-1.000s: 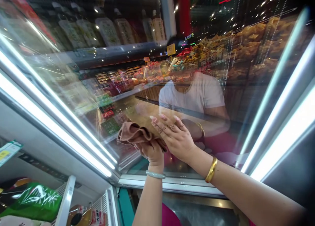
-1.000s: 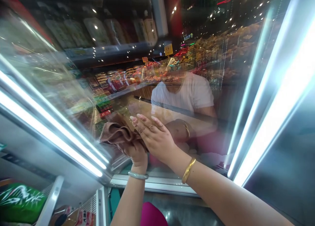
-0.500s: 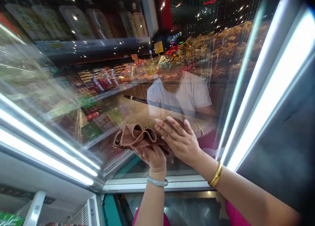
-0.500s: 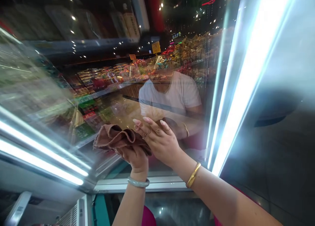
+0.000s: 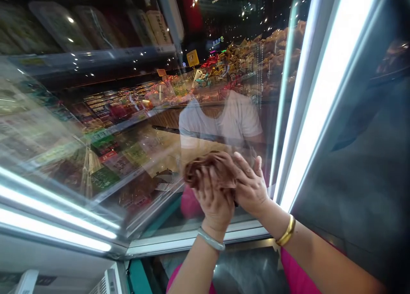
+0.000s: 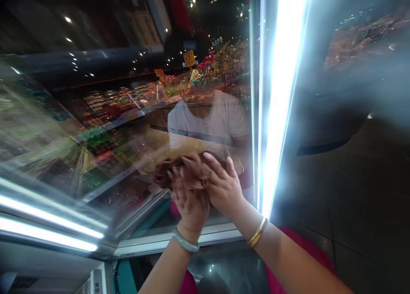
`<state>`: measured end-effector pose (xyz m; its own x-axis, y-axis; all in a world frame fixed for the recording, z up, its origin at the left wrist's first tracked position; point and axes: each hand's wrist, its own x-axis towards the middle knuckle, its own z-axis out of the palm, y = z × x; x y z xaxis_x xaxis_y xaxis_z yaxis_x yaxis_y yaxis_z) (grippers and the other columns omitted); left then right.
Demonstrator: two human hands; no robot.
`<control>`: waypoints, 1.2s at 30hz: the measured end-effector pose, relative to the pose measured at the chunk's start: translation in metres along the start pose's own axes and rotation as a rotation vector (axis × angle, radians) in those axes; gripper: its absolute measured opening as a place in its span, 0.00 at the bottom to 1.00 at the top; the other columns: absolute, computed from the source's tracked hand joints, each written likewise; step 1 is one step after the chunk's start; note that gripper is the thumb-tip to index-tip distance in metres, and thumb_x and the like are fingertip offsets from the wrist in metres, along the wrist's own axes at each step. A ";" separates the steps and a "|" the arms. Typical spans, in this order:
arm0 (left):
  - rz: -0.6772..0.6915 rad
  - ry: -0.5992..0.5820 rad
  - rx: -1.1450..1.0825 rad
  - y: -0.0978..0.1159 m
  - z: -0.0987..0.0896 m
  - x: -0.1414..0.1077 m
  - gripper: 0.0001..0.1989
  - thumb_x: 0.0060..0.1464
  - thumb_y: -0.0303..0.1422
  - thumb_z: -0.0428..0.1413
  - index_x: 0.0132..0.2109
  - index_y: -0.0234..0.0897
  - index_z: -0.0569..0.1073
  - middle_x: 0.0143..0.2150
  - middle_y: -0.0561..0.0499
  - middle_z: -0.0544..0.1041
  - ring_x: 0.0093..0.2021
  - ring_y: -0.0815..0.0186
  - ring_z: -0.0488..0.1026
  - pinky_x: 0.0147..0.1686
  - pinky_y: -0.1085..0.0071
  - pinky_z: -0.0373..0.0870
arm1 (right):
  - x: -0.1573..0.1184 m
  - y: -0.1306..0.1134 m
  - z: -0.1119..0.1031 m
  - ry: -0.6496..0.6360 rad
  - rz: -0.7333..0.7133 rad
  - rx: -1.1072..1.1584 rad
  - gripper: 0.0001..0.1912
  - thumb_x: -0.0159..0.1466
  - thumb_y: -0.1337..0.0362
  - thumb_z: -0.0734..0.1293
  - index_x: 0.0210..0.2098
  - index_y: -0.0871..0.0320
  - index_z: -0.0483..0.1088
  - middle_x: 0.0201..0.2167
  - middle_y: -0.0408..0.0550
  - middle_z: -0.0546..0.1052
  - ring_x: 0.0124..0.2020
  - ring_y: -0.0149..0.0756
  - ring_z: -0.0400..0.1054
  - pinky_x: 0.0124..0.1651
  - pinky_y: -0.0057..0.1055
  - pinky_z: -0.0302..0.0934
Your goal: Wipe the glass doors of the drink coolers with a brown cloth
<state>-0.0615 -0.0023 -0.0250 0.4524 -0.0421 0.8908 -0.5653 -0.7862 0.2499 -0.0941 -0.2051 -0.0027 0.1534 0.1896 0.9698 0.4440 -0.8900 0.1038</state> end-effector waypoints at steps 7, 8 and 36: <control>-0.033 0.173 0.092 0.051 0.037 -0.021 0.36 0.63 0.38 0.57 0.74 0.32 0.59 0.73 0.29 0.63 0.75 0.43 0.57 0.73 0.38 0.51 | -0.013 0.024 -0.016 -0.064 0.021 -0.104 0.22 0.72 0.70 0.62 0.64 0.51 0.70 0.61 0.43 0.78 0.78 0.32 0.42 0.80 0.47 0.23; -0.006 0.186 0.114 0.061 0.045 -0.026 0.36 0.63 0.38 0.58 0.74 0.31 0.59 0.72 0.29 0.64 0.75 0.43 0.57 0.73 0.39 0.50 | -0.014 0.027 -0.018 -0.056 0.022 -0.100 0.23 0.72 0.71 0.61 0.64 0.51 0.70 0.61 0.43 0.78 0.78 0.33 0.43 0.81 0.47 0.25; 0.365 -0.057 0.228 0.046 0.050 -0.077 0.37 0.62 0.26 0.55 0.76 0.39 0.55 0.74 0.41 0.63 0.79 0.59 0.48 0.77 0.50 0.44 | -0.073 0.041 -0.031 -0.138 0.135 -0.103 0.37 0.72 0.68 0.64 0.76 0.52 0.48 0.75 0.58 0.57 0.77 0.56 0.45 0.74 0.64 0.50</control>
<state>-0.0877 -0.0663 -0.1014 0.2920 -0.3712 0.8815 -0.5308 -0.8295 -0.1735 -0.1146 -0.2679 -0.0622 0.3281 0.1146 0.9377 0.3195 -0.9476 0.0040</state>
